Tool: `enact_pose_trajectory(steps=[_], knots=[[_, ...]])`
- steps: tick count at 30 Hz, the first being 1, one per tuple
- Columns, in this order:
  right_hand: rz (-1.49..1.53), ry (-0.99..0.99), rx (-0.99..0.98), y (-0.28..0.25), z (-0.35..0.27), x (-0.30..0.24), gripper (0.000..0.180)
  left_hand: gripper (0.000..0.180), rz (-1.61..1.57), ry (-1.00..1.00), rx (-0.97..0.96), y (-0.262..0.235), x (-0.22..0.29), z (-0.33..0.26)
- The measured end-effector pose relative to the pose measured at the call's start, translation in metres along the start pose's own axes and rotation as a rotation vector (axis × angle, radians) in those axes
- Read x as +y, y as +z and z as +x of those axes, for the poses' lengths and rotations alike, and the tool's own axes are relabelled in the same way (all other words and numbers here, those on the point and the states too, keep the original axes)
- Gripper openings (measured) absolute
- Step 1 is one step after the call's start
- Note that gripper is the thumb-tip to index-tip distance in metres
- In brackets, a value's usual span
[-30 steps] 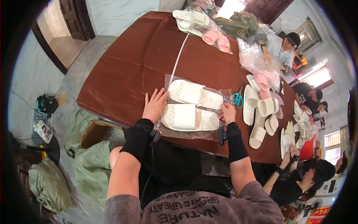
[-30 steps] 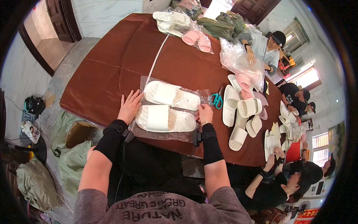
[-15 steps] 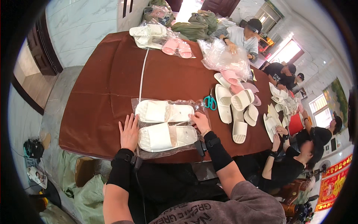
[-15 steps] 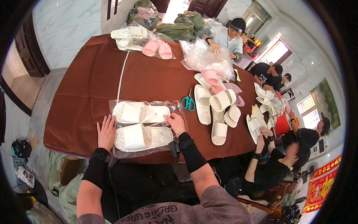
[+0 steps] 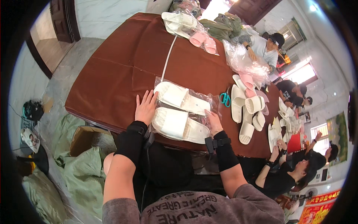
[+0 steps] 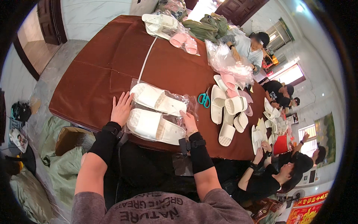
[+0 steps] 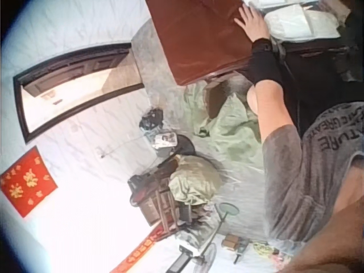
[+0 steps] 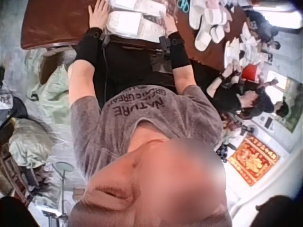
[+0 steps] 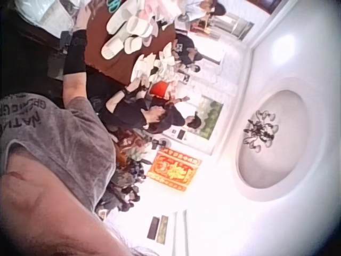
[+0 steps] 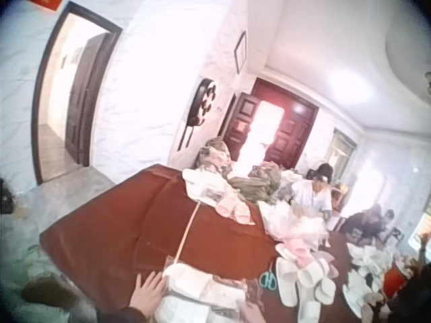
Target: Packing pairs of white slippers into clear plastic bags.
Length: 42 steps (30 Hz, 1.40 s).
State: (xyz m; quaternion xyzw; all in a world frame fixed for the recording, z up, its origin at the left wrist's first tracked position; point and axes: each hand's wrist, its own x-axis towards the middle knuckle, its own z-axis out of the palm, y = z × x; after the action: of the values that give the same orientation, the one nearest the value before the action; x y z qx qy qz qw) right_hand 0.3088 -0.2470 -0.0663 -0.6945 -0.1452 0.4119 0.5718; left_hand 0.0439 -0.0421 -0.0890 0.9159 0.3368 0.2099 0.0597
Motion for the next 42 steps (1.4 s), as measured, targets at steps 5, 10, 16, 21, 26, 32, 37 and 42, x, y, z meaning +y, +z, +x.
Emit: enact_pose_trajectory(steps=[5,10,16,21,26,32,37,42], knots=[[-0.412,-0.071,-0.065,0.001,-0.025,-0.020,0.032,0.053,0.006,-0.010,0.011,0.003,-0.003,-0.004],[-0.136,0.047,0.013,-0.042,-0.024,-0.023,0.039,0.052,0.001,0.000,0.014,0.005,-0.001,-0.002],[0.241,0.129,0.246,-0.136,-0.029,0.007,0.036,0.053,-0.001,0.000,0.013,0.004,0.001,-0.001],[0.420,-0.050,0.414,-0.161,-0.057,0.011,0.035,0.048,0.084,0.020,-0.010,0.002,-0.002,-0.002],[0.508,-0.329,0.579,-0.168,-0.095,-0.017,0.034,0.049,0.066,0.007,-0.008,0.002,-0.001,-0.002],[0.467,-0.526,0.557,-0.181,-0.118,-0.064,0.028,0.050,0.034,0.006,0.005,0.004,-0.002,-0.003],[0.523,-0.602,0.562,-0.184,-0.118,-0.090,0.030,0.049,-0.002,-0.015,-0.004,0.004,-0.001,0.000],[0.547,-0.686,0.551,-0.204,-0.106,-0.114,0.034,0.051,-0.001,-0.029,0.002,0.002,-0.003,-0.004]])
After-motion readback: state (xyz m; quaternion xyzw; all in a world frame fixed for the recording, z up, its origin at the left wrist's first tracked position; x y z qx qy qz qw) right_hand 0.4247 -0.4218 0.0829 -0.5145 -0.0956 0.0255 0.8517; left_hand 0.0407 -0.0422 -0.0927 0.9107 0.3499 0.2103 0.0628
